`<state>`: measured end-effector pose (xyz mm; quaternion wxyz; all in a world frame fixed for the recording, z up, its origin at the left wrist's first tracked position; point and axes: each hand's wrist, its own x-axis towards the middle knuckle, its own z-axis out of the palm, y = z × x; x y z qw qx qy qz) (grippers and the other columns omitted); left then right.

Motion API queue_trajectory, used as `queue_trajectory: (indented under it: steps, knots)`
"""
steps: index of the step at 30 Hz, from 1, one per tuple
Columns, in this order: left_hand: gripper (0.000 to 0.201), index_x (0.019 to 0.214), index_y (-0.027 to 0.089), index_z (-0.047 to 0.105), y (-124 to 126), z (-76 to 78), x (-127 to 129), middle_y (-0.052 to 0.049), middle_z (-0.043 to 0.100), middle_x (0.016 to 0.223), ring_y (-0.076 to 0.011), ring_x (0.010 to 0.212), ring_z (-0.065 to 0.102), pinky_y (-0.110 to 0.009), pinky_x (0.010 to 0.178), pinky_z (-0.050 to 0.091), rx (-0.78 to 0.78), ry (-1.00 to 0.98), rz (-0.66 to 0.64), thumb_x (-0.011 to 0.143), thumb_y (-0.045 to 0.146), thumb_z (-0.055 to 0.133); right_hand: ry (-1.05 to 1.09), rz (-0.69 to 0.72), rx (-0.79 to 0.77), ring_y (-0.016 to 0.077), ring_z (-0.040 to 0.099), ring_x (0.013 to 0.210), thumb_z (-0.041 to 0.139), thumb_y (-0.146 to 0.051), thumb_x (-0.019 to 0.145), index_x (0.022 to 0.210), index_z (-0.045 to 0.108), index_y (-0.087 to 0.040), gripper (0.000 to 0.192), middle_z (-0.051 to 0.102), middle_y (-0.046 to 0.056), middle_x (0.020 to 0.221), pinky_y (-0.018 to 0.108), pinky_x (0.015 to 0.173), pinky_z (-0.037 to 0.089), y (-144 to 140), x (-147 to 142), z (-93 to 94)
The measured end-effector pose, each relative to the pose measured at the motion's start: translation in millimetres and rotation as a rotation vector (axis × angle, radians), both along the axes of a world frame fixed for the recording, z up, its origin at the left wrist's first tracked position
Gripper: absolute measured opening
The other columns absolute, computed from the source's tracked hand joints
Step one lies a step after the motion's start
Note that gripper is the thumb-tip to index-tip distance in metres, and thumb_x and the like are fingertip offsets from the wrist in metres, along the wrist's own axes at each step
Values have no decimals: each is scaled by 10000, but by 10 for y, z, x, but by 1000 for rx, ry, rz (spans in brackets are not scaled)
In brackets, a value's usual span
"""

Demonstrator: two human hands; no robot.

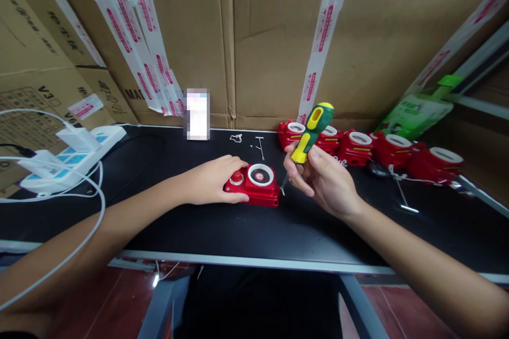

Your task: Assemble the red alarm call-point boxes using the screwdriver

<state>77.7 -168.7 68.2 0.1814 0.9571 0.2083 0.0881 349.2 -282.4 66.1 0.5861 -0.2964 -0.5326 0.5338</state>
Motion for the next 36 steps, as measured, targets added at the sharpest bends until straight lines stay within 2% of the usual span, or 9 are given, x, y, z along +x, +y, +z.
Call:
queue_trajectory:
  steps: [5, 9, 12, 17, 21, 23, 29, 36]
  knots:
    - [676, 1426, 182, 621, -3, -32, -20, -142, 714, 1276, -321, 1149, 695, -459, 1000, 566, -9, -5, 24, 932, 611, 792, 26, 17, 3, 75, 429, 469, 593, -444, 1109, 1223, 699, -195, 294, 681, 13, 861, 303, 509, 227, 19, 3, -12]
    - [819, 1550, 196, 499, -8, -90, -38, -177, 627, 1432, -348, 1317, 640, -526, 1142, 539, 2, -127, 1, 904, 568, 836, 38, 22, -4, 85, 440, 468, 603, -452, 1098, 1214, 694, -199, 293, 689, 14, 855, 302, 514, 253, 21, -14, 3]
    - [853, 1564, 204, 463, -25, -104, -29, -194, 560, 1517, -363, 1417, 562, -555, 1217, 494, 33, -229, -51, 894, 560, 852, 64, 34, -13, 98, 465, 468, 634, -449, 1071, 1172, 685, -204, 270, 698, 13, 845, 306, 522, 288, 9, -35, 39]
    - [625, 1474, 249, 561, -109, -42, 11, -155, 631, 1451, -358, 1382, 564, -585, 1207, 482, 148, -387, -139, 947, 465, 819, 85, 50, -28, 127, 484, 472, 662, -504, 1033, 1117, 666, -230, 286, 692, 5, 820, 324, 546, 334, -15, -68, 82]
    - [368, 1333, 271, 681, -201, 0, 24, -120, 666, 1400, -322, 1335, 590, -539, 1171, 497, 242, -446, -167, 991, 364, 782, 118, 105, -23, 144, 501, 521, 651, -559, 1007, 1067, 674, -233, 332, 689, 19, 813, 330, 592, 371, -36, -83, 74]
    - [300, 1275, 272, 714, -236, 6, 29, -113, 680, 1385, -318, 1323, 596, -533, 1161, 498, 264, -461, -168, 993, 350, 781, 119, 133, -22, 158, 504, 550, 643, -585, 987, 1033, 691, -223, 368, 683, 30, 797, 337, 619, 385, -42, -80, 62]
    - [356, 1256, 268, 717, -266, -14, 46, -113, 702, 1377, -328, 1332, 600, -542, 1154, 502, 247, -459, -127, 957, 416, 839, 105, 180, 11, 177, 500, 579, 589, -609, 973, 1019, 723, -204, 429, 672, 49, 824, 357, 657, 399, -36, -43, -8]
    - [265, 1173, 256, 730, -292, -63, 74, -106, 710, 1369, -313, 1316, 603, -537, 1149, 498, 213, -492, -113, 966, 389, 829, 140, 255, 36, 175, 526, 599, 564, -579, 989, 1053, 741, -188, 434, 672, 55, 849, 349, 670, 395, -47, -58, -25]
